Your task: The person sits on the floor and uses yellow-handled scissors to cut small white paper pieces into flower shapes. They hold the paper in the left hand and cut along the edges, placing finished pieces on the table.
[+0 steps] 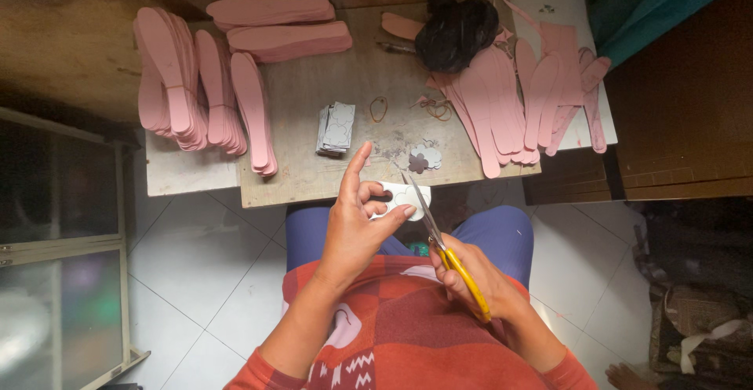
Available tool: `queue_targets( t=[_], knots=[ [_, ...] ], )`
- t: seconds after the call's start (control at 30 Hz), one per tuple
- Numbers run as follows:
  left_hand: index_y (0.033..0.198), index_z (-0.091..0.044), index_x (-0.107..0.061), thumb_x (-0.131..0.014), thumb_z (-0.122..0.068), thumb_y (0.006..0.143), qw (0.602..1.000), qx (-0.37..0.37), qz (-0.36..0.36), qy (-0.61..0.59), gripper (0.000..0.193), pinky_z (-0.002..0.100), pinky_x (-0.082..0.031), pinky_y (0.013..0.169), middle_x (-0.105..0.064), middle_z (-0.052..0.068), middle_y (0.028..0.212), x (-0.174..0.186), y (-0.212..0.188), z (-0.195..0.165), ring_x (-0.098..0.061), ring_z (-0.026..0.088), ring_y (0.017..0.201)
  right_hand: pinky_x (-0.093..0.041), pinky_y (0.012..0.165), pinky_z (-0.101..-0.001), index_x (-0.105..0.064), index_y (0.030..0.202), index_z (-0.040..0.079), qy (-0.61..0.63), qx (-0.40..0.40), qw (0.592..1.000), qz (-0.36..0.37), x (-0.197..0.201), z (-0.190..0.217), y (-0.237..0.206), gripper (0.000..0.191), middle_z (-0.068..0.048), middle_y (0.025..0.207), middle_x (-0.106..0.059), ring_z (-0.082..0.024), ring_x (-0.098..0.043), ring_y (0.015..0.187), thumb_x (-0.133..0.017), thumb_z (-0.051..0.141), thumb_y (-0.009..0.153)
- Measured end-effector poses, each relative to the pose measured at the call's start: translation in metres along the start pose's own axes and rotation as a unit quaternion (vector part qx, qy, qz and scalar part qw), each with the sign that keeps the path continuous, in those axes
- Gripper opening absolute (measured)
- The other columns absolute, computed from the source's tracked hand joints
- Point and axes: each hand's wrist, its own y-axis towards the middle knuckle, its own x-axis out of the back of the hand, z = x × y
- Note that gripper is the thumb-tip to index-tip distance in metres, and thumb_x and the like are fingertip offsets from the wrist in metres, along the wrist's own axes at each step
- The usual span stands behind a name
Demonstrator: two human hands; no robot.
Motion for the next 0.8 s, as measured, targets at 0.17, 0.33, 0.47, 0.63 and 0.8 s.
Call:
queue_targets(
  t=[0.17, 0.33, 0.47, 0.63, 0.8],
  knots=[
    [0.162, -0.013, -0.024, -0.082, 0.001, 0.077, 0.999, -0.018, -0.009, 0.032, 0.103, 0.022, -0.057, 0.071, -0.068, 0.009, 0.099, 0.004, 0.001, 0.001, -0.068, 0.009, 0.080, -0.041, 0.051, -0.0257, -0.049, 0.093, 0.008, -0.011, 0.002, 1.000, -0.003, 0.000, -0.004, -0.001, 0.076, 0.000, 0.073, -0.049, -0.009, -0.046, 0.060, -0.054, 0.084, 0.083],
    [0.161, -0.013, -0.026, -0.083, -0.001, 0.078, 0.998, -0.027, -0.026, 0.057, 0.102, 0.019, -0.054, 0.067, -0.072, 0.006, 0.098, 0.006, 0.005, 0.002, -0.064, 0.005, 0.076, -0.041, 0.051, -0.0258, -0.050, 0.091, 0.008, -0.023, 0.012, 1.000, 0.006, 0.002, -0.011, -0.001, 0.072, 0.000, 0.072, -0.050, -0.008, -0.045, 0.062, -0.057, 0.079, 0.086],
    [0.161, -0.012, -0.028, -0.083, -0.002, 0.079, 0.997, -0.032, -0.031, 0.056, 0.099, 0.018, -0.052, 0.065, -0.072, 0.005, 0.098, 0.007, 0.005, 0.005, -0.061, 0.003, 0.073, -0.042, 0.049, -0.0266, -0.051, 0.090, 0.008, -0.016, -0.010, 1.000, 0.012, 0.002, -0.013, -0.001, 0.072, 0.000, 0.070, -0.051, -0.009, -0.047, 0.060, -0.057, 0.079, 0.083],
    [0.160, -0.012, -0.031, -0.083, -0.002, 0.081, 0.999, -0.027, -0.018, 0.024, 0.095, 0.017, -0.052, 0.067, -0.070, 0.005, 0.098, 0.005, 0.005, 0.009, -0.063, 0.003, 0.077, -0.049, 0.056, -0.0253, -0.052, 0.104, 0.005, 0.021, 0.021, 0.999, 0.036, 0.002, -0.011, 0.000, 0.080, 0.000, 0.074, -0.050, -0.009, -0.050, 0.062, -0.052, 0.083, 0.085],
    [0.160, -0.013, -0.033, -0.081, -0.002, 0.082, 1.000, -0.006, -0.008, -0.019, 0.092, 0.017, -0.052, 0.066, -0.068, 0.005, 0.099, 0.003, 0.004, 0.010, -0.063, 0.004, 0.077, -0.054, 0.066, -0.0259, -0.051, 0.118, 0.001, 0.088, 0.047, 0.994, 0.052, -0.006, -0.010, 0.001, 0.089, 0.000, 0.077, -0.047, -0.010, -0.051, 0.067, -0.047, 0.085, 0.088]
  ],
)
